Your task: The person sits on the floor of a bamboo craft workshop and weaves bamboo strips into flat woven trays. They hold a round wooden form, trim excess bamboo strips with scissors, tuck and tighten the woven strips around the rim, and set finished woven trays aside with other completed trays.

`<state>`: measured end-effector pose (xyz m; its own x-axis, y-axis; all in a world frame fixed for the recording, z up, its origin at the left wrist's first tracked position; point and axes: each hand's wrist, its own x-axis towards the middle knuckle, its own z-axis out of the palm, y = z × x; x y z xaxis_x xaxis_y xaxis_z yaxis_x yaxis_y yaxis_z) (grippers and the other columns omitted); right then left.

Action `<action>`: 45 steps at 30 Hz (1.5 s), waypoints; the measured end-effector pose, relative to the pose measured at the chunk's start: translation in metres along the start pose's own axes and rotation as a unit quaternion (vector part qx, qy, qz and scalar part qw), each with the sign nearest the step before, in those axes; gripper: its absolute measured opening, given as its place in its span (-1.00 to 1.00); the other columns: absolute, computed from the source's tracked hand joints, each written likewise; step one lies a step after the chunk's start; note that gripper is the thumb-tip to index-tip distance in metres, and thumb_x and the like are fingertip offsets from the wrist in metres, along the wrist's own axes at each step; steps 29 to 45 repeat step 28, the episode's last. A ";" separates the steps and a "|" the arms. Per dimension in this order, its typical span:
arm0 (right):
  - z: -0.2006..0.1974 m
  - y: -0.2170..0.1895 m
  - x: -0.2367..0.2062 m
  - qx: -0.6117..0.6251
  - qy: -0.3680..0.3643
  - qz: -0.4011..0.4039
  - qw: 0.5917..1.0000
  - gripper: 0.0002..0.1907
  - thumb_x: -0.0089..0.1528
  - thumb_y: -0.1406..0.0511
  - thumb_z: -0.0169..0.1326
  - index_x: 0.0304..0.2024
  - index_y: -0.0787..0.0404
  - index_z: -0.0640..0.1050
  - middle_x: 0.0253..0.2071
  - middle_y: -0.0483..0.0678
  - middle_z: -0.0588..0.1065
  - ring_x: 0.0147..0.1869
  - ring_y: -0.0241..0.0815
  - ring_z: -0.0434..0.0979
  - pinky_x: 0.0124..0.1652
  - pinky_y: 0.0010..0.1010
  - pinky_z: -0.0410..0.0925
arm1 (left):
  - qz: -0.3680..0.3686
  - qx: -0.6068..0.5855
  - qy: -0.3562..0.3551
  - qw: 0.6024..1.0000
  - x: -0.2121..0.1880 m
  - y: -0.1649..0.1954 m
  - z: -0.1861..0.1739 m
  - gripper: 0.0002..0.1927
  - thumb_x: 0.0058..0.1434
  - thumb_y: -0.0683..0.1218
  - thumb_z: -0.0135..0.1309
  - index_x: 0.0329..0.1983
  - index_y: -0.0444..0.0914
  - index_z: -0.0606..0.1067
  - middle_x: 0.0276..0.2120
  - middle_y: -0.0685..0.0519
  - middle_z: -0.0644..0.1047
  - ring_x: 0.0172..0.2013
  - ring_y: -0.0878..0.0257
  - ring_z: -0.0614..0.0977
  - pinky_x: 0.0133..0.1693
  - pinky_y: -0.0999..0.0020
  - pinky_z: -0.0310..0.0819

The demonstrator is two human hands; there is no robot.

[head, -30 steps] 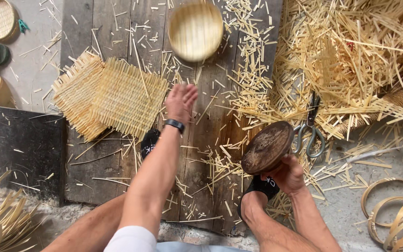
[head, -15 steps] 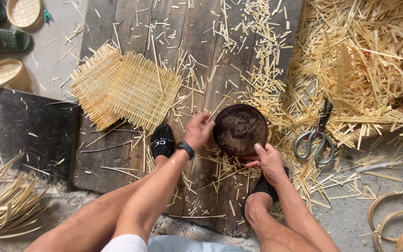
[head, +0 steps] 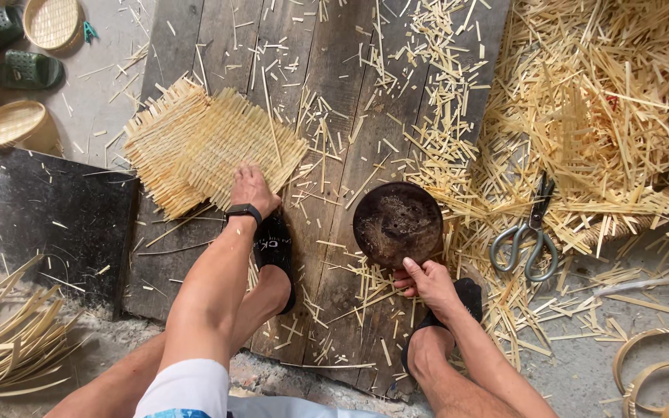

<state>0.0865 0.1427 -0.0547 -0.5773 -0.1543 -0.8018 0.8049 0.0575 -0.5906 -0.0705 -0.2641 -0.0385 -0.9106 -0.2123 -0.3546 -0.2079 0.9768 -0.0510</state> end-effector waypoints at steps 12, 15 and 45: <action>-0.037 -0.027 -0.016 0.158 0.092 -0.185 0.966 -0.31 0.40 -0.09 -0.14 0.22 0.39 0.38 -0.08 0.09 0.45 -0.13 -0.15 0.56 -0.26 -0.41 0.49 | 0.348 -0.230 0.302 0.857 -0.092 0.088 -0.006 -0.54 0.27 -0.40 -0.09 0.26 -0.42 0.41 0.20 -0.33 0.48 0.27 -0.12 0.51 0.32 0.01 0.38; -0.053 -0.035 -0.012 0.272 -0.017 -0.214 0.938 -0.37 0.28 -0.02 0.00 0.20 0.31 0.37 -0.01 0.01 0.50 -0.01 -0.27 0.61 -0.11 -0.43 0.55 | 0.532 -0.114 0.138 0.827 -0.156 0.132 0.010 -0.37 0.12 -0.44 -0.10 0.31 -0.30 0.35 0.32 -0.25 0.39 0.37 -0.02 0.40 0.42 0.03 0.23; -0.035 -0.038 0.006 0.043 0.179 -0.218 0.958 -0.74 0.16 0.36 0.36 -0.16 0.33 0.61 -0.29 -0.09 0.62 -0.29 -0.37 0.55 -0.28 -0.53 0.46 | -0.118 -0.554 -0.228 0.792 -0.084 0.141 -0.019 -0.29 -0.02 -0.10 0.33 0.19 -0.32 0.32 0.05 -0.22 0.60 0.01 0.13 0.65 0.07 0.23 0.57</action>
